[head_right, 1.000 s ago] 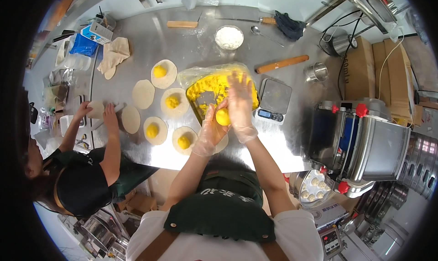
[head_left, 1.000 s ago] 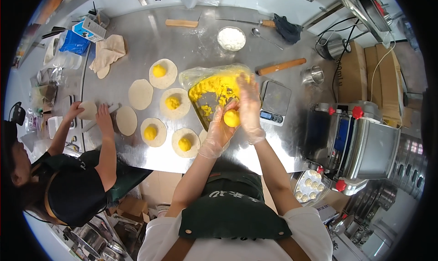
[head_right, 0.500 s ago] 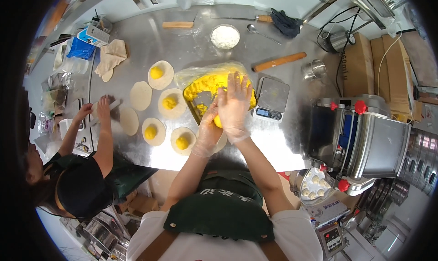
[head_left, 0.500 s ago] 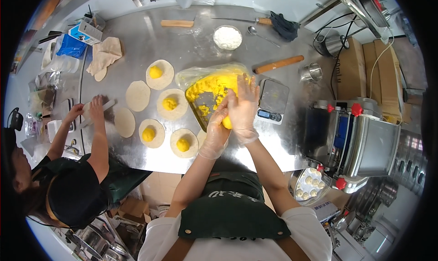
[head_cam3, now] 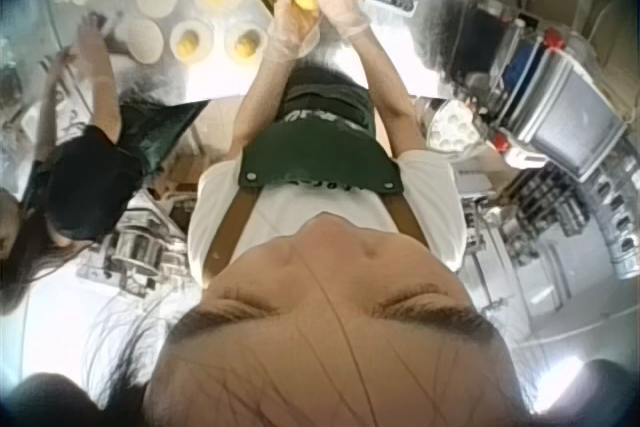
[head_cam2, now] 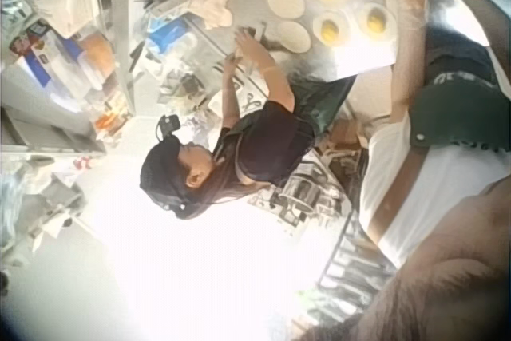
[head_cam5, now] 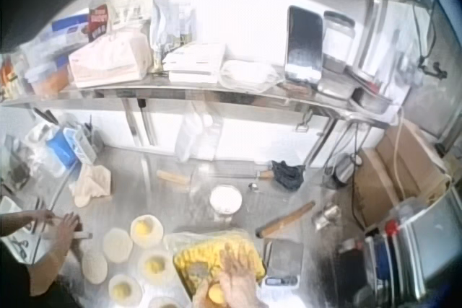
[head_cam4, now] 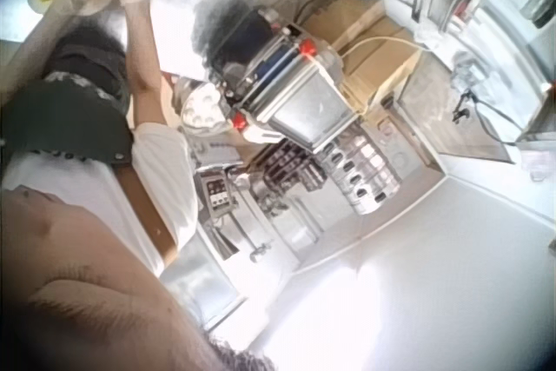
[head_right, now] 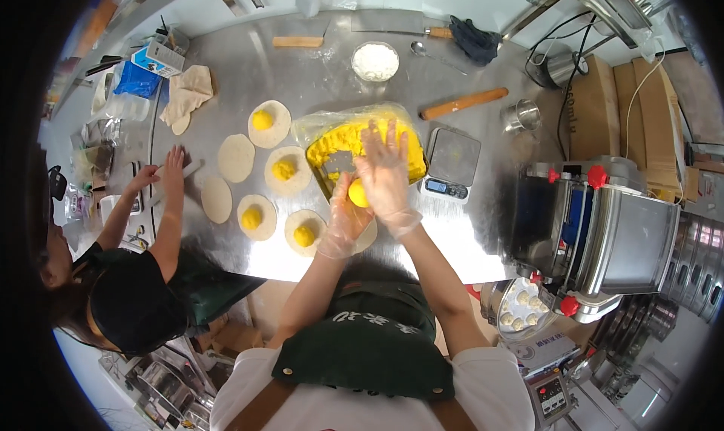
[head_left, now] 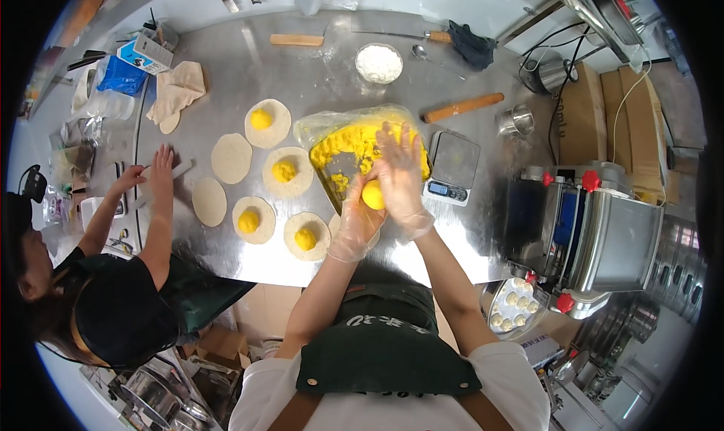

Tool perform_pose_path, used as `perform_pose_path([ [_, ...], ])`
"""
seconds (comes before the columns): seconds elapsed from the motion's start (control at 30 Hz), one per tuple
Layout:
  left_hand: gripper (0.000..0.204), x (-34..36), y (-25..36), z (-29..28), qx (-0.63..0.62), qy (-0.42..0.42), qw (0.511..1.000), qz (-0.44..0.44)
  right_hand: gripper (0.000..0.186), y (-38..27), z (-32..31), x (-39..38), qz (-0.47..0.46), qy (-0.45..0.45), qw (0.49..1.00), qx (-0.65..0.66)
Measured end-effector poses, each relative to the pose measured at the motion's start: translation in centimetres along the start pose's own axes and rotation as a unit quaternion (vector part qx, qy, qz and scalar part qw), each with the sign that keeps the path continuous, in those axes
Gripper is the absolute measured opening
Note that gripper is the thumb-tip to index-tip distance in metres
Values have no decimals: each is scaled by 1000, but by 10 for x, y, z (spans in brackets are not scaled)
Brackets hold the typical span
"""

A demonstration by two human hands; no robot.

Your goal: Measure yellow filling and place it on dough circles to prepare pastries.

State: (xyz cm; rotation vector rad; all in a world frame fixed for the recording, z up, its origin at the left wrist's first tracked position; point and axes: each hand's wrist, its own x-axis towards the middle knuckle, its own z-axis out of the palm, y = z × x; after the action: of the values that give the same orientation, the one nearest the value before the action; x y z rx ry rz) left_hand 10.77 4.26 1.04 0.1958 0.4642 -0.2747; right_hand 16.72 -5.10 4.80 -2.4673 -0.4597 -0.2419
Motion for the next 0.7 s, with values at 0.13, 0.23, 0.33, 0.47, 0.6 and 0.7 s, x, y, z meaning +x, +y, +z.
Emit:
perform_pose_path([
  [0.13, 42, -5, 1, 20, 113, 43, 992, 21, 53, -6, -12, 5, 25, -9, 996, 83],
  [0.23, 43, -5, 1, 11, 93, 26, 995, 36, 54, -13, 2, 4, 15, -67, 998, -3],
  [0.33, 49, -7, 8, 7, 131, -29, 988, 78, 55, -6, -12, 13, 48, -27, 996, 77],
  [0.47, 54, -9, 16, 8, 75, -38, 996, 10, 54, -7, -4, 1, 15, -129, 989, 71],
  [0.6, 63, 0, 18, -3, -36, -127, 991, 20, 52, -41, 6, -48, -72, -43, 987, 138],
  [0.7, 60, 1, -22, -13, -69, -183, 973, 120, 51, -24, 48, -52, 184, -170, 968, -32],
])
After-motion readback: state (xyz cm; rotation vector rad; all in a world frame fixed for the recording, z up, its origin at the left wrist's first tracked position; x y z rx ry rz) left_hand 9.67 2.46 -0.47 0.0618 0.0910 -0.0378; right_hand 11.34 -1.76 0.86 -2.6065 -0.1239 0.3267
